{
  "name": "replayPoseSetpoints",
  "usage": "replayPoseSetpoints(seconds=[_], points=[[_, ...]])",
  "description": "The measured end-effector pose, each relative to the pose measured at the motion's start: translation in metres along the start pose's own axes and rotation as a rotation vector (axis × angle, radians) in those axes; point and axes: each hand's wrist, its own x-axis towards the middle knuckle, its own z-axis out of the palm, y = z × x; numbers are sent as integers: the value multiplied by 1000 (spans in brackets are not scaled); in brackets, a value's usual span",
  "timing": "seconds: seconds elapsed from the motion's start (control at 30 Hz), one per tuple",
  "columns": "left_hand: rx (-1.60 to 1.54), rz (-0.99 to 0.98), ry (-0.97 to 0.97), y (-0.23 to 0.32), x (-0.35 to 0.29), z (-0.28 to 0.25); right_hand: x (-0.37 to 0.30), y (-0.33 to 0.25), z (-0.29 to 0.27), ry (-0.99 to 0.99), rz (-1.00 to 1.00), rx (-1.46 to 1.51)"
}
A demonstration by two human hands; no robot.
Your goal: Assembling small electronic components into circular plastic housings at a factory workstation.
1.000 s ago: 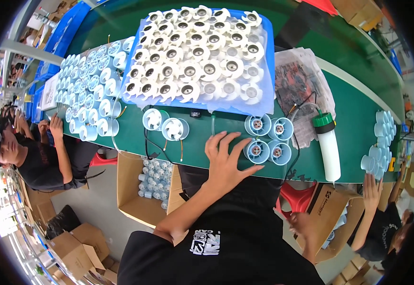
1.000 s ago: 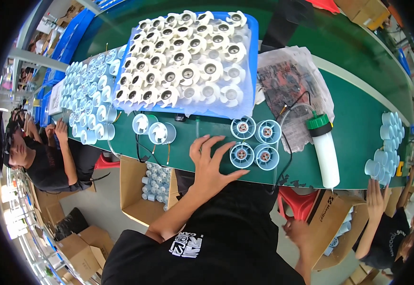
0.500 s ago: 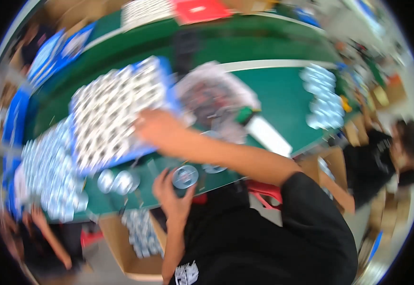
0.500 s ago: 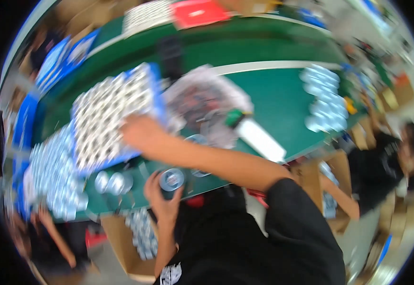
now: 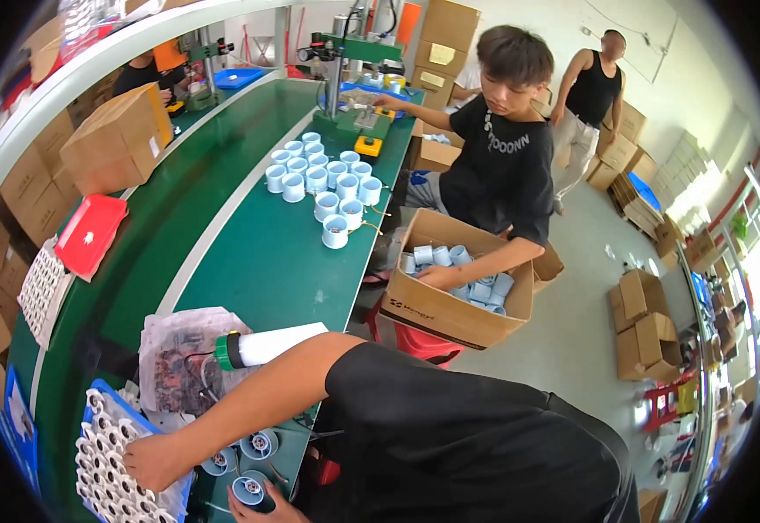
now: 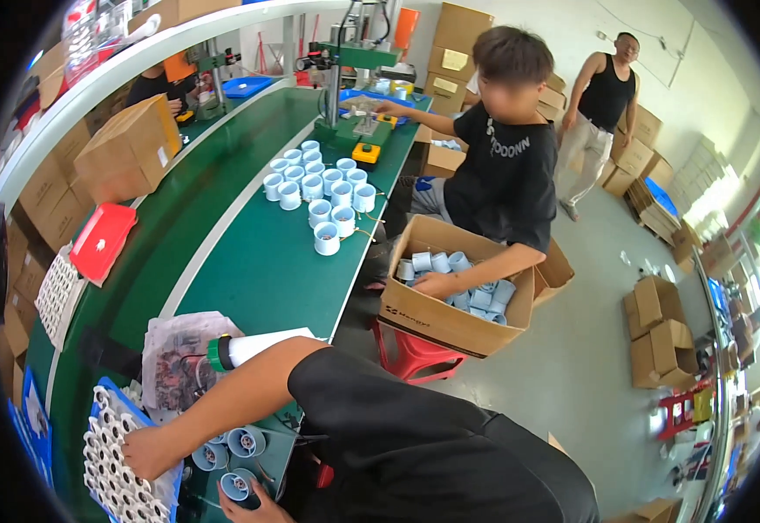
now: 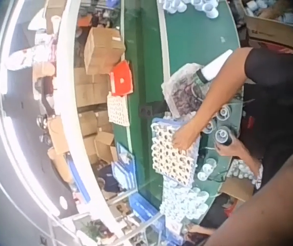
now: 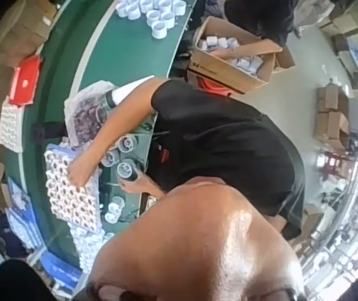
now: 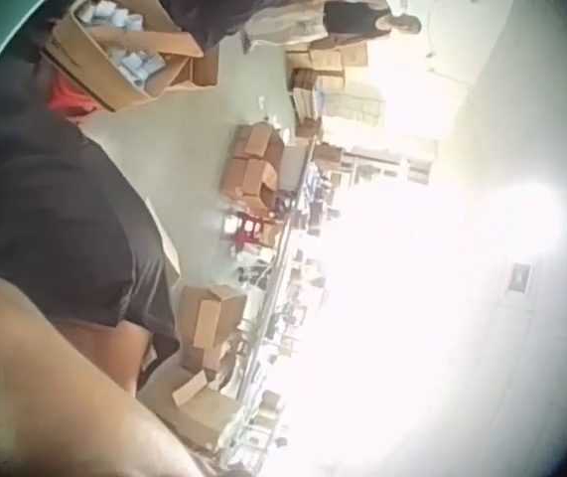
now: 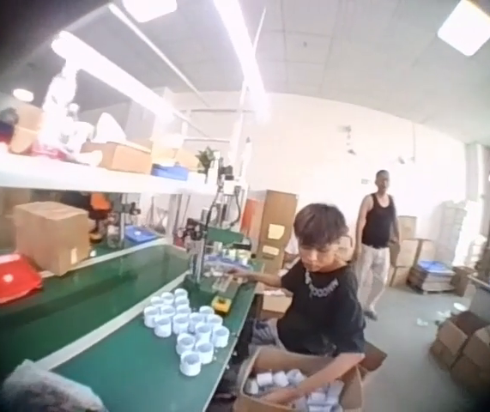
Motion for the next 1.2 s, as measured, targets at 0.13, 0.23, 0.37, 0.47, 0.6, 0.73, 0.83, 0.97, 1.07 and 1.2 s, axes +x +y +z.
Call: replayPoseSetpoints(seconds=[0.13, 0.23, 0.37, 0.47, 0.6, 0.73, 0.83, 0.97, 1.07, 1.2], points=[[4, -21, -52, -1, 3, -4, 2, -1, 4, 47, -18, 50], [-139, 47, -53, -24, 8, 10, -1, 10, 8, -88, -46, 123], [-188, -159, -168, -3, 5, 1, -35, 22, -76, 83, -141, 279], [-291, -196, -143, 3, 7, -7, -71, 11, -120, 224, -206, 279], [-262, -147, -107, 4, 13, -12, -101, -3, -152, 81, -237, 272], [-194, -113, -128, -2, 10, -13, -108, -17, -154, 58, -221, 303], [-223, -118, -125, -7, 7, -13, -113, -47, -165, -42, 400, 700], [-258, -88, -169, -13, 5, -14, -97, -98, -184, 25, 1575, 1518], [-277, -63, -181, -14, 4, -12, -90, -113, -171, -97, 1748, 1441], [-279, -72, -135, -14, 0, -10, -88, -120, -158, -213, 1664, 1274]])
